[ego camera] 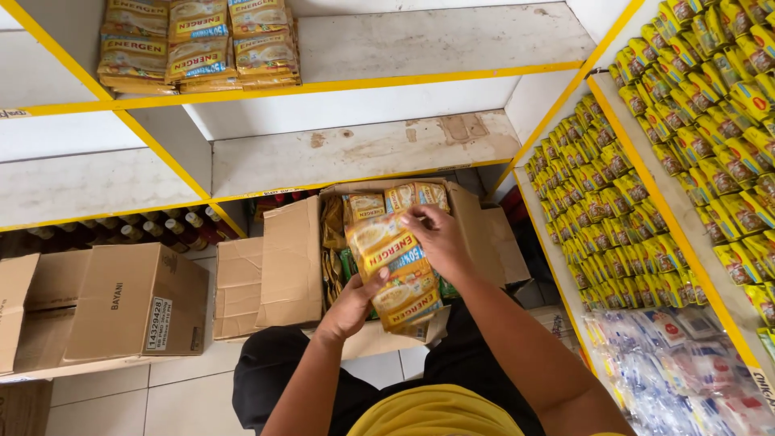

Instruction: The person stocks grocery store shelves with cereal drink packets from a cardboard box.

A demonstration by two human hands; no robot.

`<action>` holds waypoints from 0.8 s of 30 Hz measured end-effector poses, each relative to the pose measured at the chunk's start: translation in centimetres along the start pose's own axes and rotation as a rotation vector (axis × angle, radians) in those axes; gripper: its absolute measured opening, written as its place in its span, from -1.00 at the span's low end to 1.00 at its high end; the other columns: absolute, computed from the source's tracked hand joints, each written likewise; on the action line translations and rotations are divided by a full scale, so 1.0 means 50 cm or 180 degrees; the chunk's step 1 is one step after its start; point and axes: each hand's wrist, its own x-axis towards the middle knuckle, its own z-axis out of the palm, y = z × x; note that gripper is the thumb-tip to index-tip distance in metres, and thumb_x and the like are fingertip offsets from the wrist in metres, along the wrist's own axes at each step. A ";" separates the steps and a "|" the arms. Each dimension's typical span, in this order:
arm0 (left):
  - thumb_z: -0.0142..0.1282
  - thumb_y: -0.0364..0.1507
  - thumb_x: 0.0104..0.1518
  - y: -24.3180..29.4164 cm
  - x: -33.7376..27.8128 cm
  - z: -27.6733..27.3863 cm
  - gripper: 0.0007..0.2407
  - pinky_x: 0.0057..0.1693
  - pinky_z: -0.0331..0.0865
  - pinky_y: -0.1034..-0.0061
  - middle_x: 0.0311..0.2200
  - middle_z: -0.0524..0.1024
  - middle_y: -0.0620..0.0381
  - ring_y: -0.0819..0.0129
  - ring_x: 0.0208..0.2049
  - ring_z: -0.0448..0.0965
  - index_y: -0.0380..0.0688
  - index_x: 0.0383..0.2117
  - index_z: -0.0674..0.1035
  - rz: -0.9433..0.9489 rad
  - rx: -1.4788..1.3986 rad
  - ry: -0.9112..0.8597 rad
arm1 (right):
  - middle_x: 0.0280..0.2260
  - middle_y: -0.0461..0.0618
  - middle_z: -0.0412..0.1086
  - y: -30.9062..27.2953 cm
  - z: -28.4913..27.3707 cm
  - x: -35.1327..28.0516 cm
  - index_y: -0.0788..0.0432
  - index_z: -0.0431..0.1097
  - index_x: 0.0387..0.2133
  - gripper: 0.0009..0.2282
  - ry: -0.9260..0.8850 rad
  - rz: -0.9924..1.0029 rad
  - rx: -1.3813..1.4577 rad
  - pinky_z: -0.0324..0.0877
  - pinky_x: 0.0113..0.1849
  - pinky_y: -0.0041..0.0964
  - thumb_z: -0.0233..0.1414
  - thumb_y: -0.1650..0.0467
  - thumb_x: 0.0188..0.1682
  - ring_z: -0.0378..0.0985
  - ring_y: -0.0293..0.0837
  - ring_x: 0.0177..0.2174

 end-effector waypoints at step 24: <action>0.13 -0.20 0.22 0.130 -0.075 0.043 -0.56 0.01 0.58 0.42 -0.08 0.66 -0.01 0.32 -0.12 0.68 -0.27 0.12 0.51 -0.0498 0.1414 -0.0310 | 0.21 0.17 0.16 0.041 -0.046 -0.151 -0.14 -0.38 0.48 -0.12 -0.0775 0.1512 0.3989 0.37 -0.10 0.17 0.03 0.52 -0.08 0.32 0.19 -0.04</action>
